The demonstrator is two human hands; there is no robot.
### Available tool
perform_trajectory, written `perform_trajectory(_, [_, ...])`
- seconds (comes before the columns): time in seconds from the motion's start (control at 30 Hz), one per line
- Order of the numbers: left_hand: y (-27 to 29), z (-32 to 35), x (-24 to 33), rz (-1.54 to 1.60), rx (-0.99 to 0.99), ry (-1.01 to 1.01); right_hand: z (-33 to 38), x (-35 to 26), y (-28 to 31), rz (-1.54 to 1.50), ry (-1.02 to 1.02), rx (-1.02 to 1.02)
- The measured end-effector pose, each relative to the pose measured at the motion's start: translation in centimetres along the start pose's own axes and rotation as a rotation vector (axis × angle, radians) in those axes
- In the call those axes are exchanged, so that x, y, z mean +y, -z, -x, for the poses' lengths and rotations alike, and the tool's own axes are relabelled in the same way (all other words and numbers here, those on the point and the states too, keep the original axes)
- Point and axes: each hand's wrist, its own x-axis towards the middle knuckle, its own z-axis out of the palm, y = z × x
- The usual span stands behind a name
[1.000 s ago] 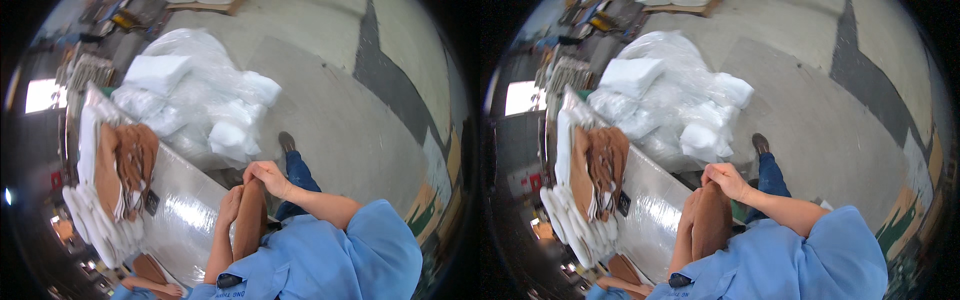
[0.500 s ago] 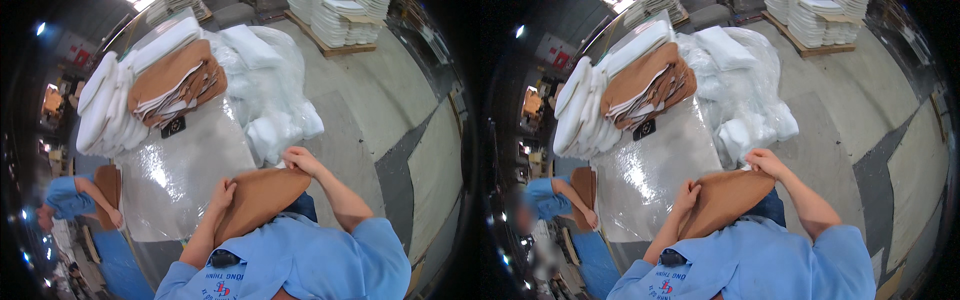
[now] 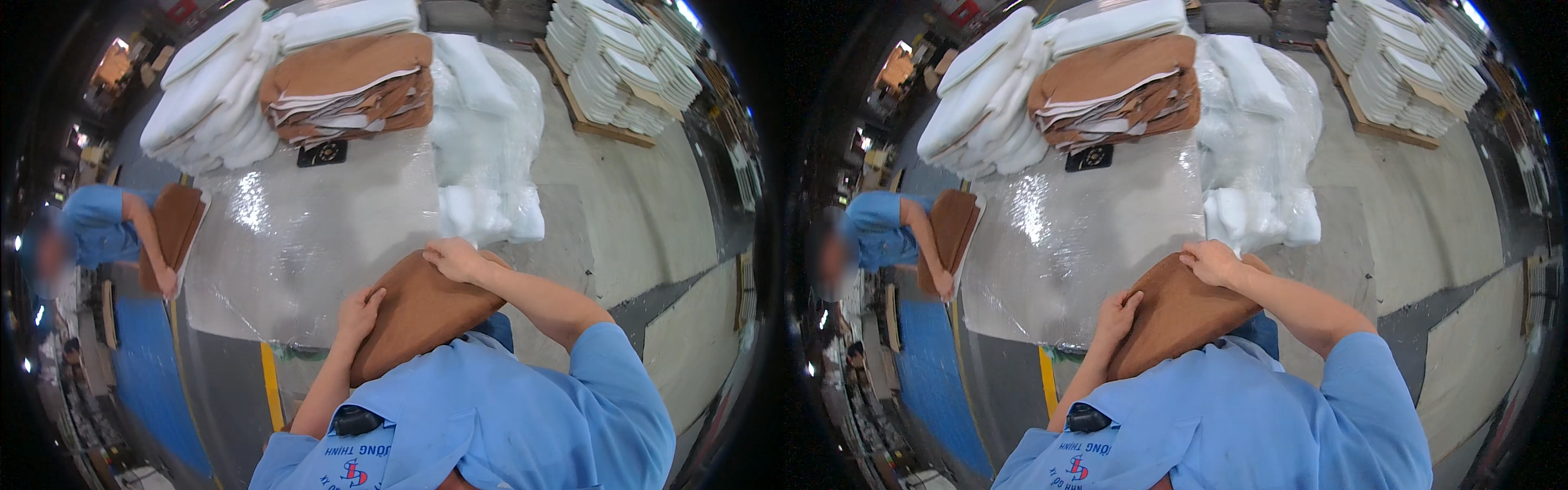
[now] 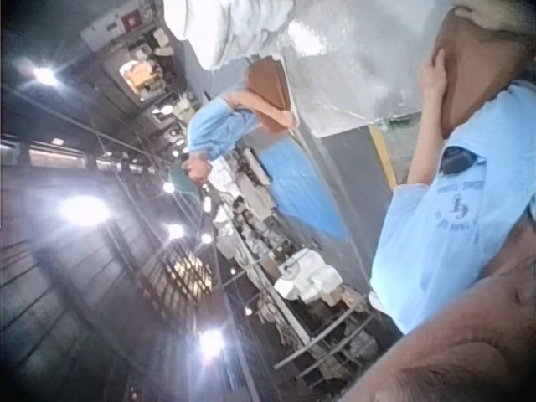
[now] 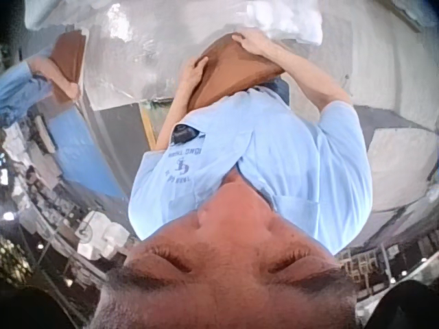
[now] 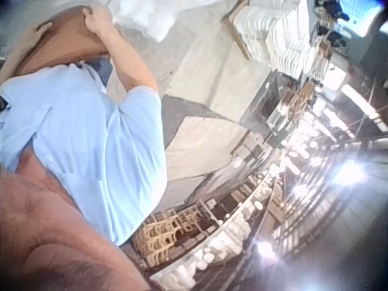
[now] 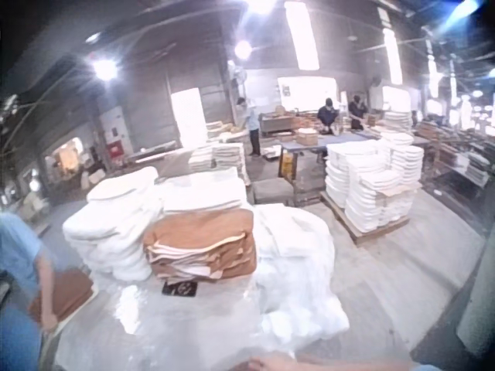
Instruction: The person inserts white foam cushions into brown fabric covers at a worktable. They repeatedly pick up a foam piece, align it with a cover, push it inside, and place the finished unit aside. A coworker performs the same task across the table.
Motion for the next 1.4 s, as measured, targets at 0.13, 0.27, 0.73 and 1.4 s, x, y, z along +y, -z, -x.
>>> perform_trajectory(0.13, [0.8, -2.4, -0.7, -0.065, 0.031, 0.044, -2.9, -0.8, -0.4, 0.137, -0.067, -0.044])
perform_trajectory(0.27, [0.6, -6.5, -0.2, -0.210, -0.134, 0.171, -6.6, 0.1, -1.0, 0.240, -0.168, -0.119])
perform_trajectory(0.73, [-1.9, -6.5, -0.9, -0.141, 0.164, 0.122, -7.1, 1.6, -3.9, 0.098, -0.075, 0.067])
perform_trajectory(1.4, [-0.3, -4.4, -4.3, -0.351, 0.030, 0.227, -6.3, 4.0, -2.2, 0.141, -0.065, 0.039])
